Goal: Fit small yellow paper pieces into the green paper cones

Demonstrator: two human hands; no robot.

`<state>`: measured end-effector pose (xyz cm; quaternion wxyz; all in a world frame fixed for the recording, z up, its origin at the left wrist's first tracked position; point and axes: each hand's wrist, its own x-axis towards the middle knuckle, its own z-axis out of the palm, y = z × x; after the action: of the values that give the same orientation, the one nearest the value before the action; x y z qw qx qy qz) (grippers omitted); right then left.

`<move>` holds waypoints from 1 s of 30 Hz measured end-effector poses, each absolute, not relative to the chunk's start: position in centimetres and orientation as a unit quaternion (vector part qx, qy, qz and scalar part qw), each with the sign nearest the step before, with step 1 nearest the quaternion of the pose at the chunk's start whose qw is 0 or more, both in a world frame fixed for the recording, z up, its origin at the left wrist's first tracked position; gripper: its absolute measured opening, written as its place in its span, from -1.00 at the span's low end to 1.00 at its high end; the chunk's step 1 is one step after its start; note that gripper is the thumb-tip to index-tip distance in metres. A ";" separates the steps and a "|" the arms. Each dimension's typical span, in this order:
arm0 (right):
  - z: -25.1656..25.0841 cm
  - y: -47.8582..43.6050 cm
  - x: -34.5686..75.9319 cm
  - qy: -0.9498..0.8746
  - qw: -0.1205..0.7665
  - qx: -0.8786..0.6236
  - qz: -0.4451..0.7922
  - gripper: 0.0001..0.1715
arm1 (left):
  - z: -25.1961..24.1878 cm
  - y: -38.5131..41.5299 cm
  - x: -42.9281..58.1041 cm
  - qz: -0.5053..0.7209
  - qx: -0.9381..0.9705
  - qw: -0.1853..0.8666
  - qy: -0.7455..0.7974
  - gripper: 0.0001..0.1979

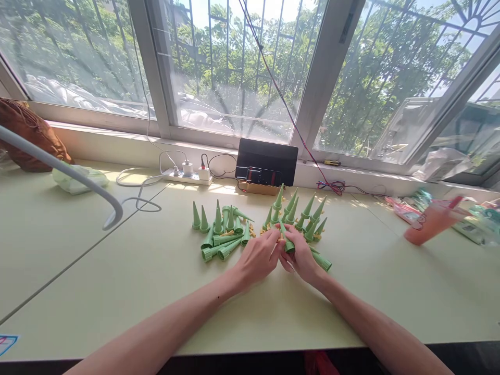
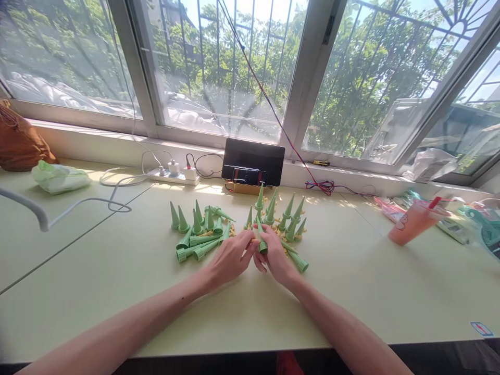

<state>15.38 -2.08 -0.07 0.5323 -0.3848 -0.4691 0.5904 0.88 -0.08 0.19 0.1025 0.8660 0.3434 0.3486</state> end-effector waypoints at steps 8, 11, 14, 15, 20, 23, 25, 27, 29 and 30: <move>-0.1 -2.0 15.5 -0.450 0.504 -0.352 0.648 -0.58 | 0.2 0.1 0.5 0.331 0.876 0.113 0.331 -0.75; -0.3 -2.0 15.5 -0.441 0.498 -0.366 0.651 -0.54 | 0.4 0.1 0.5 0.336 0.868 0.152 0.331 -0.75; -0.5 -2.0 15.5 -0.429 0.499 -0.374 0.654 -0.51 | 0.4 -0.1 0.7 0.345 0.857 0.178 0.339 -0.74; -0.6 -2.1 15.5 -0.426 0.498 -0.378 0.654 -0.50 | 0.4 -0.2 0.7 0.349 0.854 0.183 0.341 -0.73; -0.7 -2.3 15.4 -0.438 0.506 -0.399 0.627 -0.51 | 0.2 -0.5 1.0 0.369 0.837 0.213 0.343 -0.72; -0.5 -2.5 15.2 -0.460 0.515 -0.398 0.604 -0.55 | 0.2 -0.6 1.0 0.374 0.831 0.227 0.343 -0.71; -0.3 -2.6 15.2 -0.476 0.514 -0.401 0.590 -0.57 | 0.1 -0.5 1.0 0.379 0.828 0.235 0.340 -0.71; -0.1 -2.8 15.2 -0.491 0.511 -0.407 0.576 -0.58 | 0.1 -0.5 1.0 0.386 0.823 0.246 0.337 -0.71; 0.1 -2.9 15.2 -0.506 0.507 -0.415 0.561 -0.59 | 0.0 -0.5 1.1 0.390 0.818 0.254 0.338 -0.71; 0.2 -3.0 15.2 -0.512 0.506 -0.419 0.553 -0.60 | -0.1 -0.5 1.1 0.392 0.816 0.258 0.339 -0.71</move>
<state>15.18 -3.01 0.16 0.5056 -0.4194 -0.5124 0.5531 1.09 -0.50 -0.07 0.2578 0.8159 0.3385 0.3915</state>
